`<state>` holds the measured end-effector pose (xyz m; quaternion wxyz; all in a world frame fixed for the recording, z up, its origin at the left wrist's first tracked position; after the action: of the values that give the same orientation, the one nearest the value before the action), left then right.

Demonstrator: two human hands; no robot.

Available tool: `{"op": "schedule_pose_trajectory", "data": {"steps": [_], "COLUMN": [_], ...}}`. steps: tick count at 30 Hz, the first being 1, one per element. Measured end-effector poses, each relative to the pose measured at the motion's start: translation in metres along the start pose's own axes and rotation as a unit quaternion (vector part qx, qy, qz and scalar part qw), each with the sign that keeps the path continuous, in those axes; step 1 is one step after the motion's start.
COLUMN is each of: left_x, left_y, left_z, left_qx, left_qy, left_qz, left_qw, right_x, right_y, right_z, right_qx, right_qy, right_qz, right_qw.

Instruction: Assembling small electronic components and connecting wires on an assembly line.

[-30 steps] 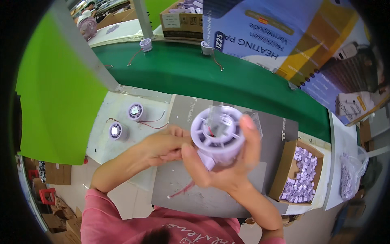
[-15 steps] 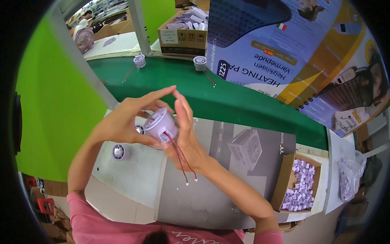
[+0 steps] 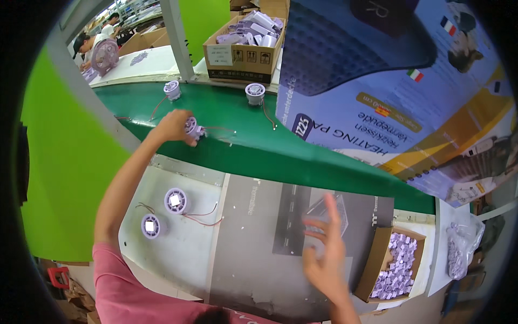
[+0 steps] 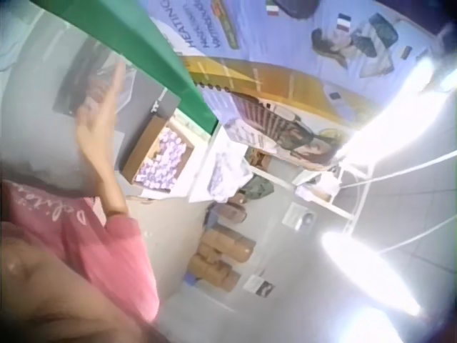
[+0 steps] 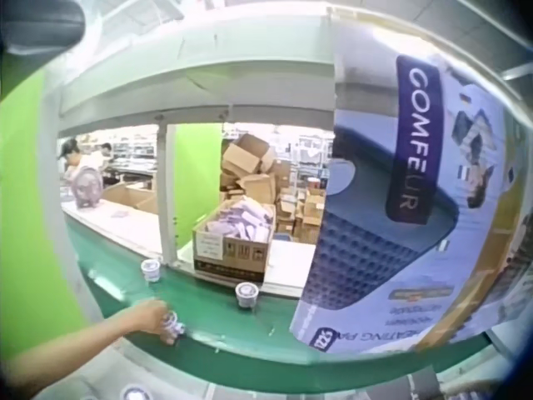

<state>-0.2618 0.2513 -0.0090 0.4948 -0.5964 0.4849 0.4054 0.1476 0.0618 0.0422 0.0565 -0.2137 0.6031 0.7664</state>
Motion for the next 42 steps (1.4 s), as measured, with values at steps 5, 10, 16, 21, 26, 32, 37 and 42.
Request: {"op": "schedule_pose_trajectory", "data": {"steps": [5, 10, 16, 21, 26, 32, 37, 42], "left_x": [-0.077, -0.058, -0.029, -0.12, -0.123, 0.008, 0.027, -0.036], "left_y": [0.051, 0.141, 0.187, 0.099, -0.131, -0.166, -0.163, -0.136], "left_z": [0.071, 0.131, 0.161, 0.107, -0.038, -0.188, -0.17, -0.014], "left_qx": [0.068, -0.105, -0.154, -0.097, -0.021, 0.053, 0.151, 0.217], "left_qy": [0.02, -0.145, -0.115, -0.233, -0.07, 0.073, 0.075, -0.181], "left_qz": [-0.083, 0.275, 0.135, 0.175, 0.131, 0.211, 0.176, 0.223], "left_qw": [0.994, 0.945, 0.972, 0.952, 0.989, 0.973, 0.97, 0.933], "right_x": [-0.077, -0.132, -0.17, -0.186, -0.184, -0.172, -0.179, -0.177], "right_y": [-0.008, -0.017, -0.028, -0.031, -0.019, -0.033, -0.056, -0.078], "right_z": [-0.049, -0.09, -0.12, -0.116, -0.111, -0.114, -0.135, -0.158], "right_qx": [0.031, 0.066, 0.102, 0.078, 0.09, 0.05, 0.109, 0.178], "right_qy": [-0.179, -0.243, -0.262, -0.275, -0.284, -0.207, -0.133, -0.067], "right_qz": [-0.07, -0.224, -0.352, -0.358, -0.345, -0.333, -0.393, -0.353], "right_qw": [0.981, 0.941, 0.893, 0.889, 0.89, 0.919, 0.903, 0.916]}}
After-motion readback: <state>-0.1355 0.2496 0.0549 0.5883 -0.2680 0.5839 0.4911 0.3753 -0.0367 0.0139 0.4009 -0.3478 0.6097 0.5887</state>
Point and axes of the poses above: each hand's wrist, its own z-axis towards the middle knuckle, its own x-axis out of the palm, y = z × x, the point moved 5 cm from there along z, towards the middle knuckle, and after that the axes turned 3 degrees about -x, right-handed, at the moved point
